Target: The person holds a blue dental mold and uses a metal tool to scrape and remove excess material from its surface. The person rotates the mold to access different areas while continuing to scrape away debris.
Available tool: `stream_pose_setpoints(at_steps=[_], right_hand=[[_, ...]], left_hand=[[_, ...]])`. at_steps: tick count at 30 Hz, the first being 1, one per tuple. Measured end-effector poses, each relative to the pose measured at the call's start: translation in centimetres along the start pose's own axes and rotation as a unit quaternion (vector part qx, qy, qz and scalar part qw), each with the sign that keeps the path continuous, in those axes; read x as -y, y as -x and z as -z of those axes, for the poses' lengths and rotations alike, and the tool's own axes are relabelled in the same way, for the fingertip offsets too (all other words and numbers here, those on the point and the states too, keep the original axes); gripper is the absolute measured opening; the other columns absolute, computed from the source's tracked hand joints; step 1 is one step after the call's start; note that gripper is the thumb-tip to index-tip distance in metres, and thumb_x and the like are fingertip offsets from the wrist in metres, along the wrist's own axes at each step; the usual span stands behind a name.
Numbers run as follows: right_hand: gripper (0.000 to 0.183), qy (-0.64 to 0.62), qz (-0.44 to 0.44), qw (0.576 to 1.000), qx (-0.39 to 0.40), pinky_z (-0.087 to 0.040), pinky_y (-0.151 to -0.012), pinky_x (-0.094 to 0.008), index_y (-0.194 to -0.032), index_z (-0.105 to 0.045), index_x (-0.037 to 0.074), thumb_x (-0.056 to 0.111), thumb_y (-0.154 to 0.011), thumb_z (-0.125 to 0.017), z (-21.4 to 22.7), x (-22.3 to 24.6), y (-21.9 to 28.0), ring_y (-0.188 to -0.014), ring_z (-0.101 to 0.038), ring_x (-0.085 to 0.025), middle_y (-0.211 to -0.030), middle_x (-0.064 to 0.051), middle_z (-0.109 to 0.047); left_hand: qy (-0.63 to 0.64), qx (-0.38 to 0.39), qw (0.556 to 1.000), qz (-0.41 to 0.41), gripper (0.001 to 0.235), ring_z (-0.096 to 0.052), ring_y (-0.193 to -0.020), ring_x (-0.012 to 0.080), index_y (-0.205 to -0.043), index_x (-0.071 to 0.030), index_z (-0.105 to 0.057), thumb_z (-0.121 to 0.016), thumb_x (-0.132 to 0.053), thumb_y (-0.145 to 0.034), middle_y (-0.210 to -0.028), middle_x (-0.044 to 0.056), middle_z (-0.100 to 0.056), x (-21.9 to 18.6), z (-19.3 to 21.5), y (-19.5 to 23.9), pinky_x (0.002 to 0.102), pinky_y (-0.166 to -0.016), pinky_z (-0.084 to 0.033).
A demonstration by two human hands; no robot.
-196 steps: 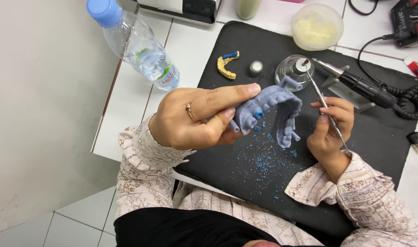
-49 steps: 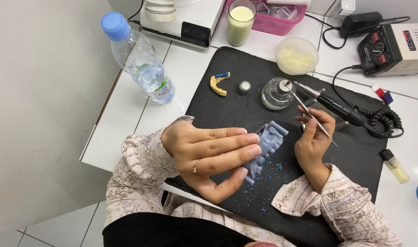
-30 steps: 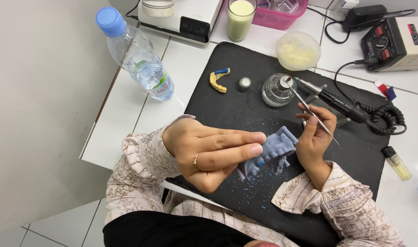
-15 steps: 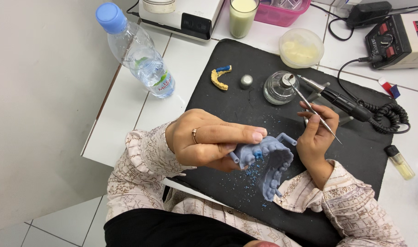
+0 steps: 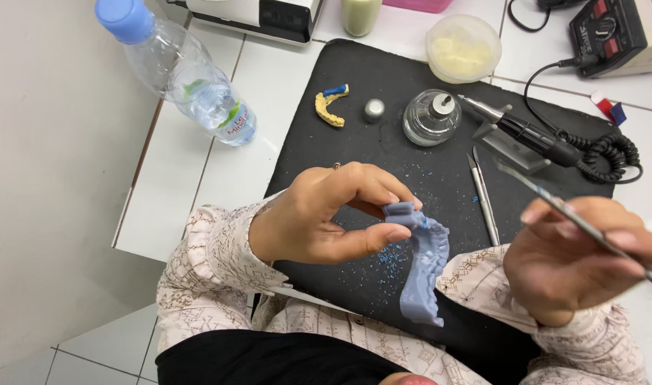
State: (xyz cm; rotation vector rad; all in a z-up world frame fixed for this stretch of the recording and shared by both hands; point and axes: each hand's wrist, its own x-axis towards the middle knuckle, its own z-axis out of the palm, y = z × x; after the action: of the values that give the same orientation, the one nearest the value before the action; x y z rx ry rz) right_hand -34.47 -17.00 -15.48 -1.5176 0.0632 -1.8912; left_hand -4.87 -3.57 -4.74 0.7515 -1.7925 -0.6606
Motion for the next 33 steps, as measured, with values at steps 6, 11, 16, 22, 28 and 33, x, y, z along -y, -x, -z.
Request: stream_pose_setpoints(at_steps=[6, 11, 16, 22, 28, 33], right_hand=[[0.034, -0.090, -0.092, 0.991, 0.018, -0.071, -0.064, -0.061, -0.110, -0.040, 0.013, 0.046, -0.108, -0.032, -0.3, 6.2, 2.4, -0.088, -0.059, -0.021, -0.093, -0.006, -0.050], [0.030, -0.071, -0.036, 0.996, 0.033, -0.071, -0.060, -0.051, -0.107, -0.039, 0.012, 0.040, -0.109, -0.028, -1.9, 5.8, 3.6, -0.084, -0.063, -0.026, -0.090, -0.010, -0.050], [0.032, -0.096, -0.043, 0.994, 0.026, -0.070, -0.058, -0.040, -0.106, -0.041, 0.011, 0.040, -0.109, -0.027, -2.7, 6.2, 3.8, -0.086, -0.061, -0.029, -0.089, -0.011, -0.050], [0.029, -0.084, -0.085, 0.991, 0.059, -0.072, -0.064, -0.053, -0.106, -0.041, 0.013, 0.040, -0.108, -0.029, -3.0, 6.9, 3.2, -0.088, -0.062, -0.028, -0.089, -0.008, -0.051], [0.030, -0.068, -0.091, 0.991, 0.065, -0.076, -0.069, -0.064, -0.107, -0.040, 0.013, 0.040, -0.109, -0.029, -3.5, 7.3, 2.9, -0.088, -0.066, -0.025, -0.092, -0.007, -0.051], [0.030, -0.057, -0.097, 0.991, 0.071, -0.073, -0.070, -0.061, -0.107, -0.040, 0.013, 0.041, -0.109, -0.028, -3.2, 7.4, 2.8, -0.090, -0.067, -0.024, -0.094, -0.008, -0.051]], left_hand=[[0.019, 0.030, 0.999, 0.011, 0.033, -0.079, -0.102, 0.0221, -0.116, 0.001, -0.049, -0.076, -0.012, -0.103, -0.122, 0.020, -0.071, -0.4, -0.9, -0.4, 0.027, -0.087, -0.069], [0.026, 0.033, 0.999, 0.028, 0.031, -0.080, -0.100, 0.0221, -0.115, 0.001, -0.049, -0.075, -0.012, -0.103, -0.118, 0.020, -0.072, -0.3, -1.1, -0.4, 0.027, -0.087, -0.070], [0.034, 0.031, 0.998, 0.037, 0.030, -0.080, -0.100, 0.0219, -0.113, 0.001, -0.051, -0.075, -0.012, -0.103, -0.118, 0.019, -0.072, -0.4, -1.2, -0.4, 0.028, -0.088, -0.070], [0.041, 0.036, 0.998, 0.040, 0.030, -0.080, -0.101, 0.0215, -0.114, 0.002, -0.051, -0.075, -0.012, -0.104, -0.117, 0.019, -0.072, -0.4, -1.3, -0.4, 0.028, -0.088, -0.070], [0.024, 0.031, 0.999, 0.029, 0.032, -0.080, -0.098, 0.0219, -0.112, 0.002, -0.049, -0.076, -0.012, -0.102, -0.116, 0.021, -0.072, -0.4, -1.3, -0.5, 0.027, -0.084, -0.069], [0.004, 0.027, 1.000, 0.014, 0.032, -0.080, -0.098, 0.0236, -0.109, 0.002, -0.050, -0.078, -0.010, -0.099, -0.112, 0.021, -0.073, -0.5, -1.3, -0.7, 0.027, -0.081, -0.069]])
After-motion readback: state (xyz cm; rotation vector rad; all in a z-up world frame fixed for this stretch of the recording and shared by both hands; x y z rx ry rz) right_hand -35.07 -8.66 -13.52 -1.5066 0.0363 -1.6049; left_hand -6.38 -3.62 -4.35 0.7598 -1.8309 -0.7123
